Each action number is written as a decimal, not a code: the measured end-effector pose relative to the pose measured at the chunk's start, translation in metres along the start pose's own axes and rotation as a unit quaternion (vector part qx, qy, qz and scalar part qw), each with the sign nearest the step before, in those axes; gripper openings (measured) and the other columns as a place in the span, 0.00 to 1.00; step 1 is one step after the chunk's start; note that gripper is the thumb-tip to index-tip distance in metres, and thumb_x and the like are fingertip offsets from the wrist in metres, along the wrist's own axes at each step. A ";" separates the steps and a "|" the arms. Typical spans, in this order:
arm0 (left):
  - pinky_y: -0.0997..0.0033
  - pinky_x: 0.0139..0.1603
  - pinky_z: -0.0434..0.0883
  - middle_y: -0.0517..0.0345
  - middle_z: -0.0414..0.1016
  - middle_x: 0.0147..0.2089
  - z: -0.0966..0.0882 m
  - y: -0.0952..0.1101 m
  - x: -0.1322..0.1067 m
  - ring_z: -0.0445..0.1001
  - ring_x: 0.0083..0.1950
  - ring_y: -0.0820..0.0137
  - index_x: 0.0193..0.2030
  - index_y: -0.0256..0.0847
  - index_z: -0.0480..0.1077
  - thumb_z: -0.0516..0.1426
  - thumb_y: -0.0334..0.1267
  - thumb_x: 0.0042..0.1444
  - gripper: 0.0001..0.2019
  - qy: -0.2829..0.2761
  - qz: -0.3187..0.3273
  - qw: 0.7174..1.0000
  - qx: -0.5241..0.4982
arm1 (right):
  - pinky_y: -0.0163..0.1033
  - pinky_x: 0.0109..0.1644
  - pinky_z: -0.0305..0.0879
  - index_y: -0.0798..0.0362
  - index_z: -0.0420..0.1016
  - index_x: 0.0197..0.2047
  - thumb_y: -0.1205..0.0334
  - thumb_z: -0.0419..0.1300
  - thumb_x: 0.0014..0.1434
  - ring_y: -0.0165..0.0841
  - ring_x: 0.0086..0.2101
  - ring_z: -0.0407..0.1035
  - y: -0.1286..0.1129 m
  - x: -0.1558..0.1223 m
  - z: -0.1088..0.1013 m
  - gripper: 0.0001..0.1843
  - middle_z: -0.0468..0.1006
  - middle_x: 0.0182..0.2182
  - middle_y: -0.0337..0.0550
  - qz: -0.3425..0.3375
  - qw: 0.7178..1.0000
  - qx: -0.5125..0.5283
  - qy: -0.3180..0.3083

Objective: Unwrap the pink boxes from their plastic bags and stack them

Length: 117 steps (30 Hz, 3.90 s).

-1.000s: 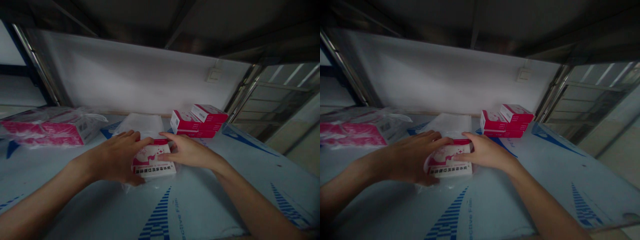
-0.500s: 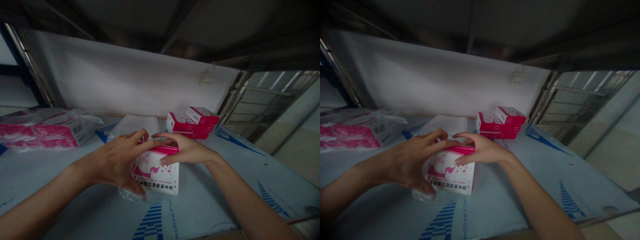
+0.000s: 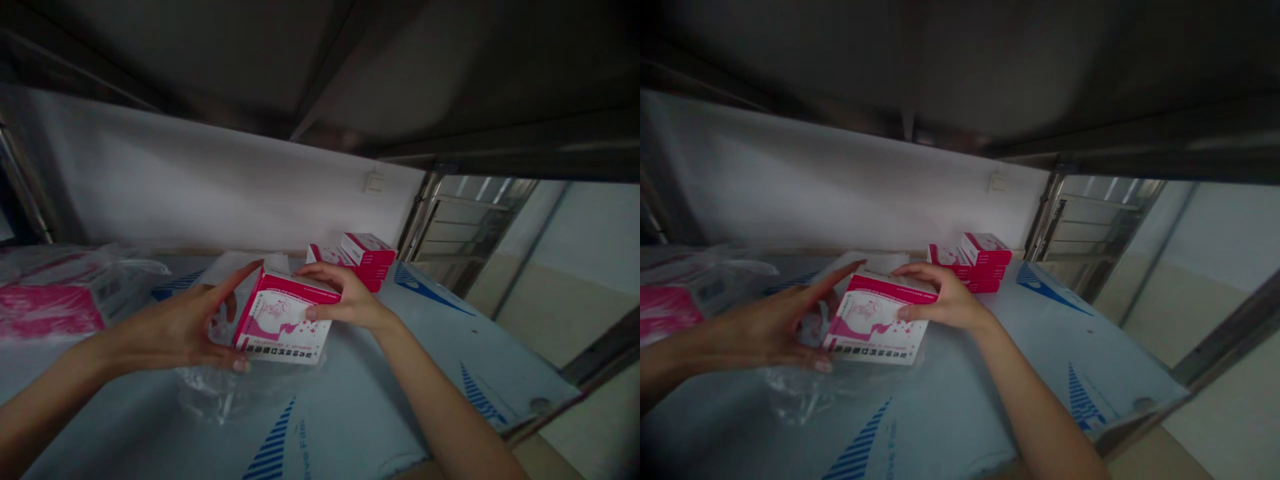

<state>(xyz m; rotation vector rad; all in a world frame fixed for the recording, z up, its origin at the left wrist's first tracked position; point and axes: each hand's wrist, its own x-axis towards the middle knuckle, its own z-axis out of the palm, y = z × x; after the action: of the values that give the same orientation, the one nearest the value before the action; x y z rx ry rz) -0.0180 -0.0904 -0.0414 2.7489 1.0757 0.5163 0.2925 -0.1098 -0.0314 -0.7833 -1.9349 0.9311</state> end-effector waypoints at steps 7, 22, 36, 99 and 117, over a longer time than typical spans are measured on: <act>0.56 0.49 0.78 0.46 0.68 0.65 -0.007 0.033 0.029 0.78 0.52 0.55 0.75 0.57 0.39 0.62 0.59 0.52 0.50 0.156 -0.028 0.987 -0.036 | 0.50 0.50 0.75 0.47 0.73 0.53 0.52 0.73 0.47 0.43 0.48 0.75 0.004 0.007 -0.008 0.30 0.80 0.48 0.45 0.051 0.964 0.128 0.230; 0.55 0.65 0.64 0.46 0.66 0.65 0.010 0.057 0.211 0.66 0.65 0.51 0.71 0.46 0.59 0.68 0.56 0.41 0.50 0.063 0.072 0.992 -0.088 | 0.45 0.40 0.75 0.45 0.72 0.53 0.41 0.59 0.59 0.42 0.46 0.75 0.041 0.003 -0.055 0.24 0.79 0.48 0.45 0.073 0.893 0.066 0.440; 0.61 0.62 0.68 0.47 0.66 0.67 0.033 0.016 0.258 0.68 0.65 0.52 0.63 0.46 0.69 0.69 0.62 0.36 0.46 -0.013 -0.013 0.988 -0.151 | 0.61 0.67 0.56 0.45 0.69 0.63 0.52 0.52 0.66 0.46 0.66 0.55 0.103 -0.031 -0.112 0.24 0.54 0.71 0.48 0.060 0.779 -0.430 0.453; 0.73 0.37 0.63 0.63 0.68 0.30 0.037 -0.020 0.026 0.66 0.33 0.73 0.31 0.41 0.69 0.64 0.45 0.54 0.12 0.040 -0.059 0.840 -0.538 | 0.39 0.33 0.74 0.50 0.79 0.38 0.57 0.71 0.50 0.33 0.28 0.76 0.066 0.013 0.014 0.12 0.82 0.30 0.41 0.004 0.963 0.044 0.267; 0.70 0.35 0.73 0.57 0.76 0.33 0.024 -0.040 0.021 0.77 0.35 0.68 0.32 0.38 0.70 0.68 0.42 0.50 0.13 0.044 -0.187 0.829 -0.525 | 0.42 0.34 0.77 0.46 0.60 0.34 0.52 0.74 0.45 0.36 0.28 0.78 0.071 0.011 -0.023 0.25 0.79 0.26 0.34 0.026 0.907 0.080 0.413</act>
<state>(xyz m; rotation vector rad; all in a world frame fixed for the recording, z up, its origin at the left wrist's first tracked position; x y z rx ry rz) -0.0204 -0.0472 -0.0682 1.5261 0.8992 0.8438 0.3202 -0.0567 -0.0767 -0.9376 -1.0848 0.6213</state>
